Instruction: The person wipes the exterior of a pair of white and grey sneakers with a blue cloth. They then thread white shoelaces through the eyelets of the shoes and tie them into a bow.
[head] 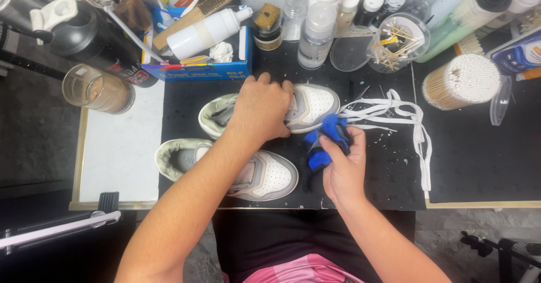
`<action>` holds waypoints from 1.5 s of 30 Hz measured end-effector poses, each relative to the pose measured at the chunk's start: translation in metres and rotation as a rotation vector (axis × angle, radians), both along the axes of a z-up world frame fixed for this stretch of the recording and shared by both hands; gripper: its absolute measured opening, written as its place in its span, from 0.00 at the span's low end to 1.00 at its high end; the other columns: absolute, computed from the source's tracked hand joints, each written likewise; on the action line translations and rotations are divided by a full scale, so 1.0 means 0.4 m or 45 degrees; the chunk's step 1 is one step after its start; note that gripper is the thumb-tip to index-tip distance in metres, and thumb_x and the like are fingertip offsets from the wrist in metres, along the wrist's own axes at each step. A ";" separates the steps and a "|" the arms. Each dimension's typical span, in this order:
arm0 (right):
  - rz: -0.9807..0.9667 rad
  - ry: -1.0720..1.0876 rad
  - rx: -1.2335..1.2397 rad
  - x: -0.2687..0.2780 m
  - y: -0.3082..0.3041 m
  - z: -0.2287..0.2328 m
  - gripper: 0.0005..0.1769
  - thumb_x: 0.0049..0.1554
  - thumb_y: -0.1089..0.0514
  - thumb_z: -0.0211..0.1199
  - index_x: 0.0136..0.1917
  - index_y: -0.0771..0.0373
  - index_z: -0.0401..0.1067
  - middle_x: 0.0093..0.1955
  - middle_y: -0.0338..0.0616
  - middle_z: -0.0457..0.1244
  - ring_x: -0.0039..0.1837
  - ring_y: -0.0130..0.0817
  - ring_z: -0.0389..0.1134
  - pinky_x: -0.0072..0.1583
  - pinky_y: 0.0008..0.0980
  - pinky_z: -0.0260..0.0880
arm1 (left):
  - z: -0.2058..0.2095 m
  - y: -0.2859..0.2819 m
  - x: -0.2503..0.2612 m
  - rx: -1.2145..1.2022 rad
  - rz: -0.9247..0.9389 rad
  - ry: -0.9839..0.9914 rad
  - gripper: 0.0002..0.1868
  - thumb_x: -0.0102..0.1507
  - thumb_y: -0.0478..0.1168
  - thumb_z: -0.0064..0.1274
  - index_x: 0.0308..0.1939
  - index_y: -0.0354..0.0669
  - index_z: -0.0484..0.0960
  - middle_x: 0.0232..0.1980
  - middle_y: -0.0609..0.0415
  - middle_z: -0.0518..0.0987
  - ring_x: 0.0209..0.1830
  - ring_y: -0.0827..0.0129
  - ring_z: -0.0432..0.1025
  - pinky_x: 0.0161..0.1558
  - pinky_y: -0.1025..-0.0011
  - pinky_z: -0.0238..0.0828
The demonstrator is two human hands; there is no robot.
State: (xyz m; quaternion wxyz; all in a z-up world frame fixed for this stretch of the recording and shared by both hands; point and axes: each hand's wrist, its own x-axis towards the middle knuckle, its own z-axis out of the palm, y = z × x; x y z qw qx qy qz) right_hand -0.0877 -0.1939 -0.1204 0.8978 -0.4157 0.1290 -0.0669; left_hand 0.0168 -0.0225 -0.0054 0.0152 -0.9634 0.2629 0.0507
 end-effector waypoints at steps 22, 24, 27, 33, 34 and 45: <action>0.000 -0.009 -0.127 -0.002 -0.147 0.079 0.12 0.68 0.58 0.55 0.64 0.57 0.61 0.60 0.42 0.61 0.62 0.31 0.63 0.63 0.32 0.66 | -0.037 -0.214 -0.335 -2.145 0.526 0.528 0.52 0.55 0.42 0.72 0.77 0.35 0.60 0.65 0.39 0.71 0.58 0.66 0.74 0.47 0.73 0.76; -0.100 -0.099 -0.255 -0.005 -0.148 0.064 0.12 0.69 0.63 0.57 0.64 0.58 0.61 0.62 0.42 0.61 0.63 0.29 0.62 0.65 0.30 0.65 | -0.052 -0.245 -0.365 -2.190 0.383 0.328 0.45 0.57 0.40 0.73 0.71 0.35 0.63 0.67 0.42 0.70 0.61 0.64 0.73 0.54 0.72 0.78; -0.167 -0.254 -0.289 -0.021 -0.145 0.042 0.15 0.68 0.69 0.57 0.64 0.58 0.60 0.64 0.43 0.61 0.64 0.28 0.63 0.67 0.29 0.65 | -0.078 -0.258 -0.364 -1.939 0.222 -0.016 0.34 0.58 0.36 0.72 0.63 0.36 0.70 0.65 0.44 0.72 0.63 0.60 0.73 0.59 0.69 0.78; -0.013 -0.319 -0.131 -0.041 -0.166 0.045 0.15 0.66 0.73 0.55 0.64 0.64 0.64 0.63 0.48 0.64 0.63 0.33 0.66 0.61 0.31 0.68 | -0.081 -0.226 -0.283 -1.642 0.182 -0.321 0.17 0.60 0.30 0.66 0.52 0.43 0.84 0.57 0.48 0.77 0.53 0.58 0.73 0.49 0.67 0.76; 0.008 -0.308 -0.148 -0.040 -0.173 0.052 0.15 0.66 0.73 0.55 0.65 0.65 0.64 0.63 0.48 0.64 0.63 0.33 0.66 0.61 0.32 0.69 | -0.072 -0.223 -0.277 -1.609 0.203 -0.302 0.16 0.58 0.30 0.66 0.50 0.45 0.86 0.55 0.48 0.76 0.50 0.57 0.72 0.45 0.67 0.75; -0.064 -0.465 -1.287 -0.027 -0.254 0.155 0.36 0.46 0.68 0.75 0.67 0.66 0.65 0.70 0.51 0.59 0.67 0.39 0.66 0.64 0.34 0.71 | 0.005 -0.310 -0.224 -1.185 0.159 -0.077 0.16 0.61 0.34 0.57 0.53 0.40 0.85 0.43 0.52 0.82 0.42 0.57 0.78 0.43 0.62 0.74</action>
